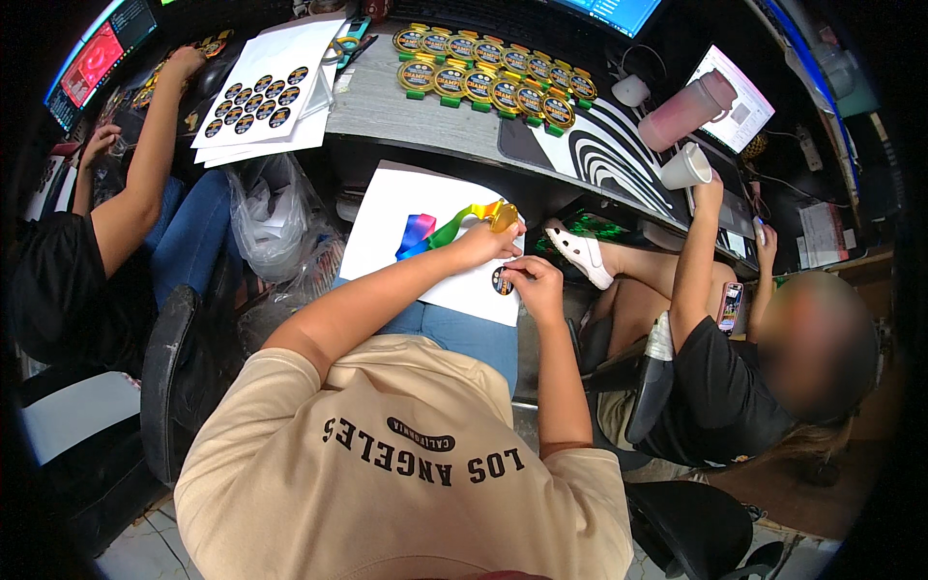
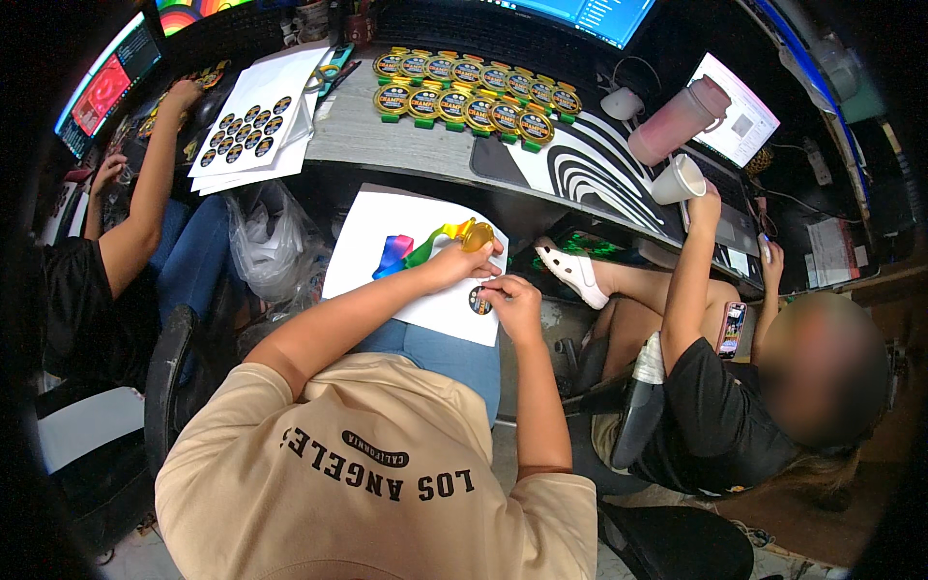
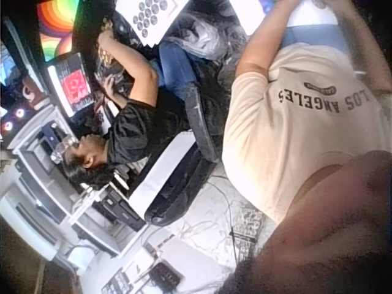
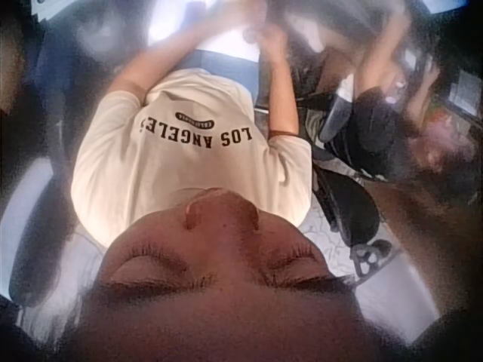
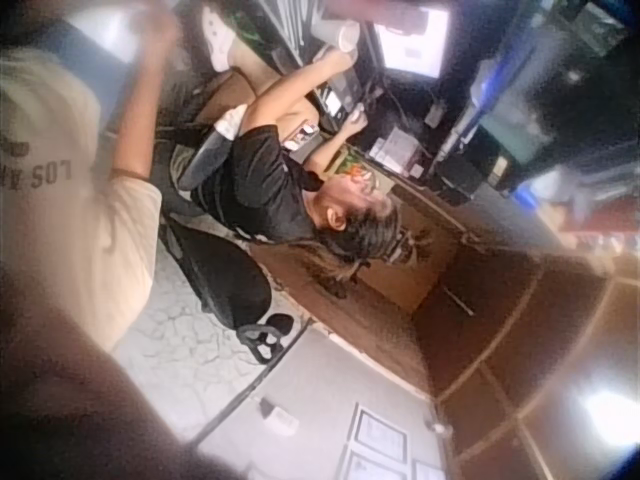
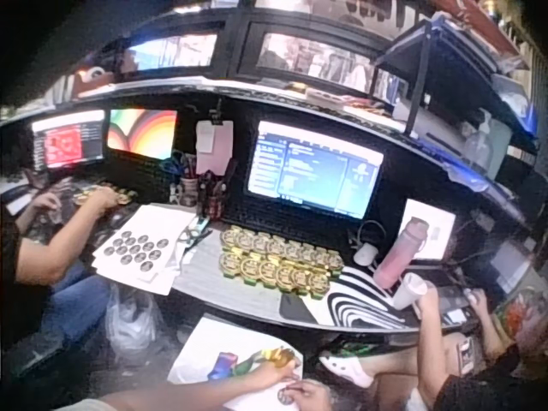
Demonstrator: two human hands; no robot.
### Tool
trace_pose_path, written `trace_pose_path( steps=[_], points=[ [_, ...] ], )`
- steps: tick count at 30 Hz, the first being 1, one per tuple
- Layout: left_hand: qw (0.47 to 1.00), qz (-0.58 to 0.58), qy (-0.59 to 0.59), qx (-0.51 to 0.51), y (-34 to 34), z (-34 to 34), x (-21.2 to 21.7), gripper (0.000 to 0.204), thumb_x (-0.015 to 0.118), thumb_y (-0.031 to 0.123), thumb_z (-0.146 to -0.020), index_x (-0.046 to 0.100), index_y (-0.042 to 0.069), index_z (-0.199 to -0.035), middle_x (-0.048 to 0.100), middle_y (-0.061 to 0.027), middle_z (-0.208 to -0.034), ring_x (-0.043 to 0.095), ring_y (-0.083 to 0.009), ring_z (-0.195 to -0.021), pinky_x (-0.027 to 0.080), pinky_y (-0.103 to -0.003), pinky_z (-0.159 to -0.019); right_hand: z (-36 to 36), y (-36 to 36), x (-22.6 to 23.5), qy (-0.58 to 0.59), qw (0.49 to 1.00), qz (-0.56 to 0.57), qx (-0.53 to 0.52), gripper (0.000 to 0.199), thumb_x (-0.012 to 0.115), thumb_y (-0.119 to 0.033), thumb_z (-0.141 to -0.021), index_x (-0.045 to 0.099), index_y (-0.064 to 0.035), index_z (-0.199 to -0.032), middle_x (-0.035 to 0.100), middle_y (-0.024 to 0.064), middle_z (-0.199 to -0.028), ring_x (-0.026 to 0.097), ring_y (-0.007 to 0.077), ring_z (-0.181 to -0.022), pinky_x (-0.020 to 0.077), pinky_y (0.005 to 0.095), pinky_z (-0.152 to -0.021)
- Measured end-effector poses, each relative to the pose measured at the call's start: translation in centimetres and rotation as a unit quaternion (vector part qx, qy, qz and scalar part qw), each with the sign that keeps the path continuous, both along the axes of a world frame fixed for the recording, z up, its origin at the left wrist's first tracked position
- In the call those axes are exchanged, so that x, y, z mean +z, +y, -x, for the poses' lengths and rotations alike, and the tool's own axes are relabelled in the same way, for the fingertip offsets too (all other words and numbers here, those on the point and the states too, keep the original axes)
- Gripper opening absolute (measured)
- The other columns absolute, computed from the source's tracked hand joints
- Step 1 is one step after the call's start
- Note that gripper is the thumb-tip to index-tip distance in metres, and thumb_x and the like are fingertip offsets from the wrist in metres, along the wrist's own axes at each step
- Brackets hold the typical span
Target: The person assembles medals by attaching circular stickers to the front of gold-colored medallions and threading rainbow ribbons through the top loop. They handle each medal individually, place the sticker, thread the ribbon, and set the finished medal on the desk.
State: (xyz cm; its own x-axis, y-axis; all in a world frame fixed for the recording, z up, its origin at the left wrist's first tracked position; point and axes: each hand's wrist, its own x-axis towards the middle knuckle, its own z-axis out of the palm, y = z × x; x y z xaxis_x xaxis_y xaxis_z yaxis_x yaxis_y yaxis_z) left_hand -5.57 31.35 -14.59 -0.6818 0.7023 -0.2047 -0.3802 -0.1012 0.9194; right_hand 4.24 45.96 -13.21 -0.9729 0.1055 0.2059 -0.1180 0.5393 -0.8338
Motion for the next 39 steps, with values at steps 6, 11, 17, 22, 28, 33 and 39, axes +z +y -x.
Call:
trace_pose_path(
  steps=[6, 11, 17, 22, 28, 33, 39],
  points=[
    [1.000, 0.012, 0.001, -0.007, 0.1, 0.1, -0.1, 0.031, 0.043, 0.032, -0.102, 0.050, 0.006, -0.117, 0.054, -0.0067, -0.112, 0.063, -0.0193, -0.101, 0.052, -0.033, -0.089, -0.1, -0.1, 0.5, -0.035, 0.999, -0.028, -0.013, 0.011, 0.076, -0.005, -0.070, 0.072, -0.0019, -0.079, 0.069, 0.0096, -0.080, 0.065, 0.0216, -0.072, 0.0508, 0.0304, -0.067],
    [1.000, 0.021, -0.003, -0.005, 0.1, 0.1, -0.2, 0.030, 0.042, 0.032, -0.102, 0.050, 0.007, -0.118, 0.054, -0.0066, -0.112, 0.063, -0.0195, -0.102, 0.052, -0.033, -0.088, -0.6, -0.9, 0.5, 0.017, 0.997, -0.060, -0.035, 0.010, 0.075, -0.005, -0.070, 0.071, -0.0017, -0.079, 0.068, 0.0109, -0.079, 0.065, 0.0238, -0.072, 0.0508, 0.0321, -0.066],
    [1.000, 0.013, -0.001, -0.007, 0.1, 0.1, -0.2, 0.028, 0.042, 0.031, -0.103, 0.050, 0.008, -0.117, 0.054, -0.0059, -0.113, 0.064, -0.0195, -0.102, 0.052, -0.031, -0.087, -0.6, -1.1, 0.8, 0.000, 0.997, -0.071, -0.041, 0.013, 0.077, -0.001, -0.069, 0.072, -0.0006, -0.081, 0.067, 0.0106, -0.075, 0.063, 0.0184, -0.065, 0.0494, 0.0283, -0.061],
    [1.000, 0.013, -0.012, -0.004, 0.1, 0.0, -0.2, 0.029, 0.043, 0.031, -0.102, 0.050, 0.008, -0.117, 0.054, -0.0054, -0.112, 0.064, -0.0191, -0.101, 0.052, -0.031, -0.087, -0.4, -1.0, 1.0, -0.023, 0.997, -0.072, -0.032, 0.014, 0.077, 0.000, -0.069, 0.071, 0.0004, -0.082, 0.065, 0.0103, -0.073, 0.062, 0.0163, -0.063, 0.0490, 0.0273, -0.061],
    [1.000, -0.002, -0.022, 0.004, 0.1, -0.1, 0.2, 0.030, 0.044, 0.032, -0.102, 0.051, 0.008, -0.117, 0.054, -0.0051, -0.114, 0.063, -0.0187, -0.101, 0.052, -0.031, -0.088, -0.5, -1.1, 0.9, -0.028, 0.999, -0.014, -0.033, 0.016, 0.076, -0.001, -0.070, 0.072, -0.0001, -0.085, 0.067, 0.0093, -0.078, 0.063, 0.0165, -0.067, 0.0499, 0.0268, -0.063],
    [0.998, -0.029, 0.038, 0.030, -1.1, -0.9, 2.6, 0.031, 0.045, 0.032, -0.102, 0.051, 0.006, -0.118, 0.056, -0.0067, -0.116, 0.063, -0.0175, -0.101, 0.051, -0.031, -0.088, -1.5, -0.8, 0.8, -0.015, 0.999, -0.028, -0.017, 0.018, 0.076, -0.005, -0.072, 0.074, -0.0016, -0.090, 0.068, 0.0093, -0.080, 0.064, 0.0181, -0.073, 0.0510, 0.0284, -0.068],
    [0.992, -0.011, 0.119, 0.025, -2.8, -2.8, 3.4, 0.029, 0.046, 0.028, -0.101, 0.053, 0.003, -0.116, 0.059, -0.0075, -0.112, 0.063, -0.0164, -0.101, 0.051, -0.031, -0.088, -4.0, -2.1, 0.0, 0.018, 0.992, -0.101, -0.076, 0.021, 0.074, -0.006, -0.073, 0.075, -0.0072, -0.094, 0.066, 0.0116, -0.087, 0.064, 0.0280, -0.086, 0.0499, 0.0356, -0.078]
  ],
)
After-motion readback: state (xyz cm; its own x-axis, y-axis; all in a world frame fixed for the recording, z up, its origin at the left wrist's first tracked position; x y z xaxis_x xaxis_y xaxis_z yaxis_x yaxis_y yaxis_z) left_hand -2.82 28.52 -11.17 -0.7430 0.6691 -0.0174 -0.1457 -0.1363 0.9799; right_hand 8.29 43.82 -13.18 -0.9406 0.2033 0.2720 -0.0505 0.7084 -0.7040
